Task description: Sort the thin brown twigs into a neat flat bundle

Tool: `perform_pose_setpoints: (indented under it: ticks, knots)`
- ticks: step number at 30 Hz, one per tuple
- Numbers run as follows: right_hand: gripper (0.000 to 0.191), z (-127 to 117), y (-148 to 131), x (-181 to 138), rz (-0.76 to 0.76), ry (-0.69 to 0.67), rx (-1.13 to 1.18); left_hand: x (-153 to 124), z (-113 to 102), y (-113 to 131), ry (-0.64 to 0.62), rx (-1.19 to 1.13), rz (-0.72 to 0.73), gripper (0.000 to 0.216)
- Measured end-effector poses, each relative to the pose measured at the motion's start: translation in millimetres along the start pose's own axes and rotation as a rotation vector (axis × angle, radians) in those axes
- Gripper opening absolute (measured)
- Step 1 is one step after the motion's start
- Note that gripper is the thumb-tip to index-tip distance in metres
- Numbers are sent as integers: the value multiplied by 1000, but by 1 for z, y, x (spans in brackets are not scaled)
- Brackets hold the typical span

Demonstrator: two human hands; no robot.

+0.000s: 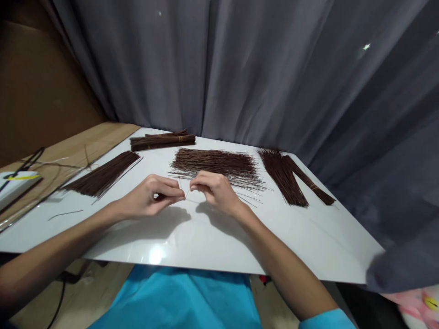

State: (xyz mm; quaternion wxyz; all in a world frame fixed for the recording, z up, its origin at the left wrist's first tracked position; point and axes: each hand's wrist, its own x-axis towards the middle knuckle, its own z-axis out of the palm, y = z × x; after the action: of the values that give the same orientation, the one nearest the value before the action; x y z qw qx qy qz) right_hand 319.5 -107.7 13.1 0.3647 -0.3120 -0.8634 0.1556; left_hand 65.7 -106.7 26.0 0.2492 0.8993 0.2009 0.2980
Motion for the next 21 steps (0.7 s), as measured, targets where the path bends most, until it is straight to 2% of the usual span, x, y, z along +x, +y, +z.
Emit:
perform_pose_setpoints:
  ticks: [2, 4, 6, 9, 15, 18, 21]
  knots:
    - [23, -4, -1, 1, -40, -9, 106, 1, -3, 9, 58, -137, -34, 22]
    - [27, -3, -4, 0, -57, 42, 113, 2, -4, 13, 205, -195, -100, 21]
    - [29, 1, -7, -2, -68, 100, 54, 3, -1, 12, 346, -194, -169, 22]
    - [29, 10, -7, -7, -72, 127, -81, 5, 7, 3, 425, -151, -231, 22]
    - [23, 17, -9, -15, -3, 84, -416, 4, 17, -15, 364, 5, -240, 22]
    - [22, 14, -11, -15, -60, 42, -618, 3, 19, -18, 257, 105, -203, 23]
    - [20, 11, -10, -13, -96, 4, -670, 3, 21, -19, 160, 170, -174, 26]
